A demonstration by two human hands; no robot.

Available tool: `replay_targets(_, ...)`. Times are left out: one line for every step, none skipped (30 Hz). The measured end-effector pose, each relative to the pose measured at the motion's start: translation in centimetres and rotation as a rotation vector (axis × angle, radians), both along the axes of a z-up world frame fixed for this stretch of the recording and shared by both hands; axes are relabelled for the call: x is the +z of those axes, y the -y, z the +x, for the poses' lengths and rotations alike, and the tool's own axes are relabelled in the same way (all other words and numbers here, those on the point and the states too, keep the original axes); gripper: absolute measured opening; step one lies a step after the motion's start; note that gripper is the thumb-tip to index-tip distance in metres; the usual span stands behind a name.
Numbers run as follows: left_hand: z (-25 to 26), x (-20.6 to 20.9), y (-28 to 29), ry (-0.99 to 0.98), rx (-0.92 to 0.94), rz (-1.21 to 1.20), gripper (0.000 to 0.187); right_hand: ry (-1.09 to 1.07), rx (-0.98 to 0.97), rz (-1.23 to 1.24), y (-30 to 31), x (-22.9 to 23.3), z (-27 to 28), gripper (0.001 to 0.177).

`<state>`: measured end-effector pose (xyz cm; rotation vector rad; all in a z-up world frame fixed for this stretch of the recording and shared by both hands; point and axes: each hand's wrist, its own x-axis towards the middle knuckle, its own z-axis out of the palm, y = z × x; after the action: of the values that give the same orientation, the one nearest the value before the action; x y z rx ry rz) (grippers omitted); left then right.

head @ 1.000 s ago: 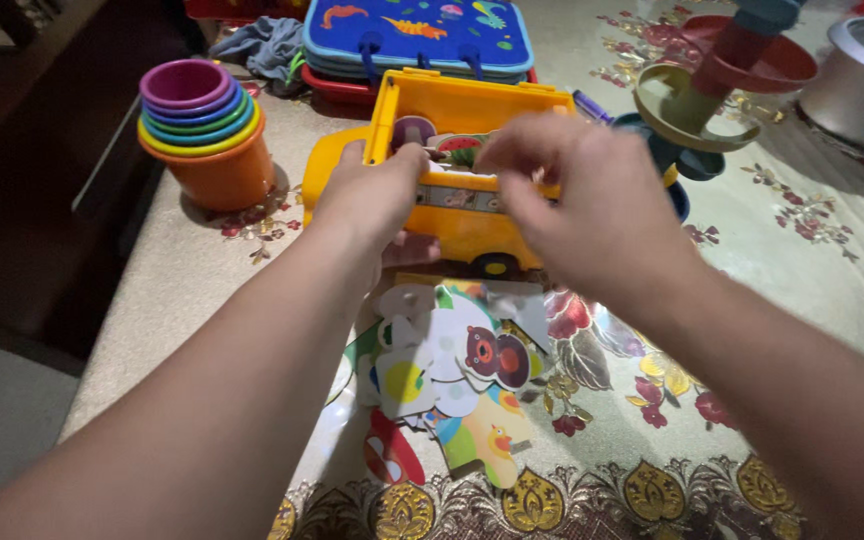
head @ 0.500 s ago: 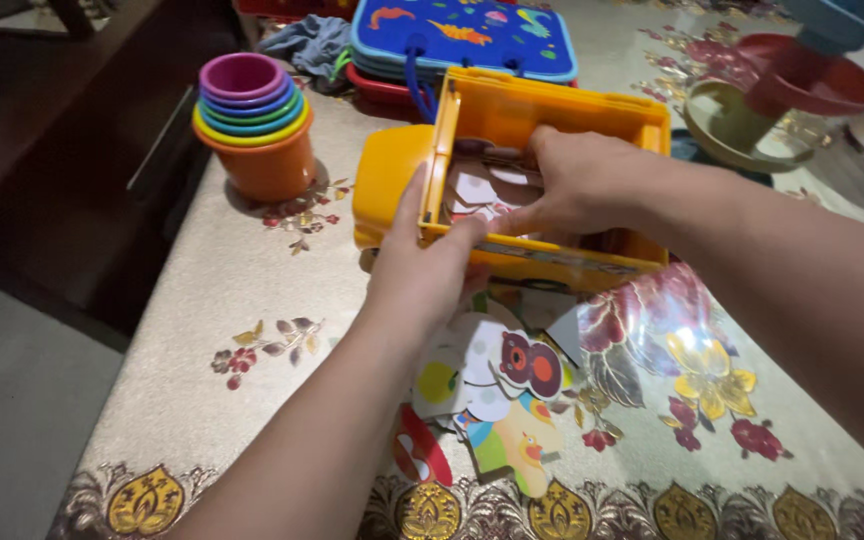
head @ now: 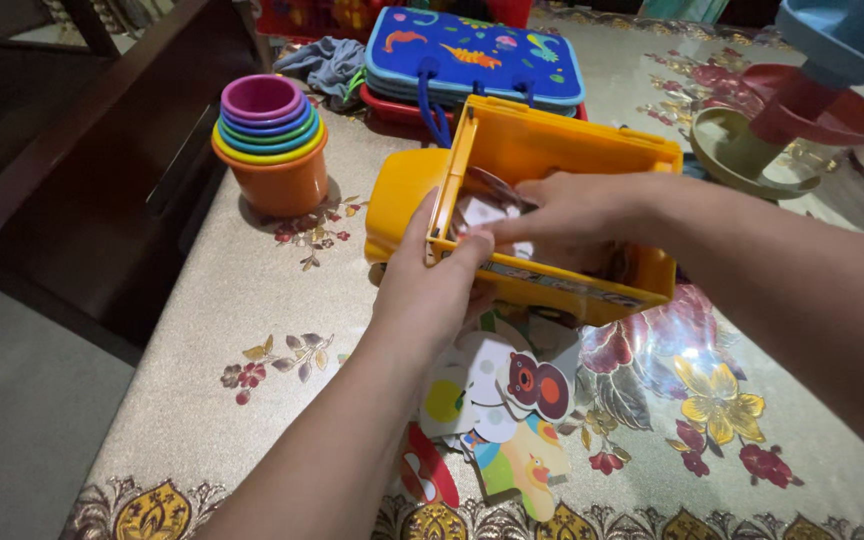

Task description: The person assembles a multi-tiered spiral ball track toy by stacking colored plastic funnels onto a central rod. They then place small yellow balls into the top funnel to roll down the track. Finally, they open a yellow toy bus and remove a pile of flat cardboard cutouts onto the table.

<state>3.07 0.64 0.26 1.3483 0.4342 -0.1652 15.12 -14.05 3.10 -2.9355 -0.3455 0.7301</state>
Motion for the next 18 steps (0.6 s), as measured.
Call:
replay_targets(0.1, 0.1, 0.0, 0.010, -0.002, -0.009, 0.076, 0.024, -0.003, -0.077, -0.2, -0.1, -0.1, 0.097)
replay_targets(0.1, 0.2, 0.1, 0.020, -0.003, -0.018, 0.076, 0.049, -0.006, -0.153, -0.2, -0.2, -0.2, 0.095)
replay_targets(0.0, 0.2, 0.1, 0.011, -0.006, -0.017, 0.076, 0.078, 0.014, -0.096, -0.3, -0.4, -0.4, 0.097)
replay_targets(-0.1, 0.2, 0.0, 0.003, -0.010, -0.015, 0.076, 0.108, 0.035, -0.039, -0.4, -0.6, -0.6, 0.099)
replay_targets(-0.3, 0.1, 0.0, -0.008, -0.009, -0.016, 0.076, 0.134, 0.059, 0.015, -0.5, -0.7, -0.8, 0.101)
replay_targets(-0.5, 0.1, 0.0, -0.027, -0.005, -0.016, 0.077, 0.162, 0.067, 0.029, -0.5, -0.8, -1.0, 0.101)
replay_targets(-0.6, 0.2, 0.0, -0.040, -0.002, -0.014, 0.077, 0.195, 0.073, 0.045, -0.5, -0.6, -1.0, 0.100)
replay_targets(-0.6, 0.3, 0.0, -0.054, 0.000, -0.012, 0.077, 0.228, 0.080, 0.061, -0.5, -0.4, -1.0, 0.101)
replay_targets(-0.7, 0.4, 0.0, -0.046, 0.004, -0.015, 0.078, 0.216, 0.110, 0.041, -0.4, -0.1, -1.1, 0.097)
replay_targets(-0.8, 0.4, 0.0, -0.039, 0.008, -0.018, 0.078, 0.205, 0.141, 0.021, -0.4, 0.1, -1.1, 0.094)
replay_targets(-0.9, 0.4, 0.0, -0.034, 0.010, -0.021, 0.079, 0.191, 0.170, 0.002, -0.4, 0.2, -1.2, 0.090)
replay_targets(-1.0, 0.4, 0.0, -0.045, 0.007, -0.026, 0.078, 0.191, 0.159, 0.002, -0.4, 0.2, -1.3, 0.092)
replay_targets(-1.0, 0.5, -0.1, -0.051, 0.004, -0.030, 0.078, 0.196, 0.149, 0.002, -0.5, 0.3, -1.5, 0.094)
replay_targets(-1.1, 0.5, -0.1, -0.058, 0.002, -0.034, 0.078, 0.200, 0.138, 0.002, -0.5, 0.3, -1.7, 0.096)
replay_targets(-1.1, 0.5, -0.1, -0.039, -0.003, -0.037, 0.078, 0.239, 0.144, -0.001, -0.5, 0.1, -2.0, 0.096)
replay_targets(-1.2, 0.4, -0.1, -0.020, -0.008, -0.040, 0.077, 0.279, 0.149, -0.004, -0.4, -0.1, -2.3, 0.095)
replay_targets(-1.2, 0.3, -0.1, -0.001, -0.011, -0.043, 0.077, 0.317, 0.157, -0.007, -0.3, -0.3, -2.7, 0.095)
replay_targets(-1.3, 0.2, -0.1, -0.004, -0.010, -0.030, 0.077, 0.347, 0.158, 0.005, -0.2, -0.5, -3.1, 0.093)
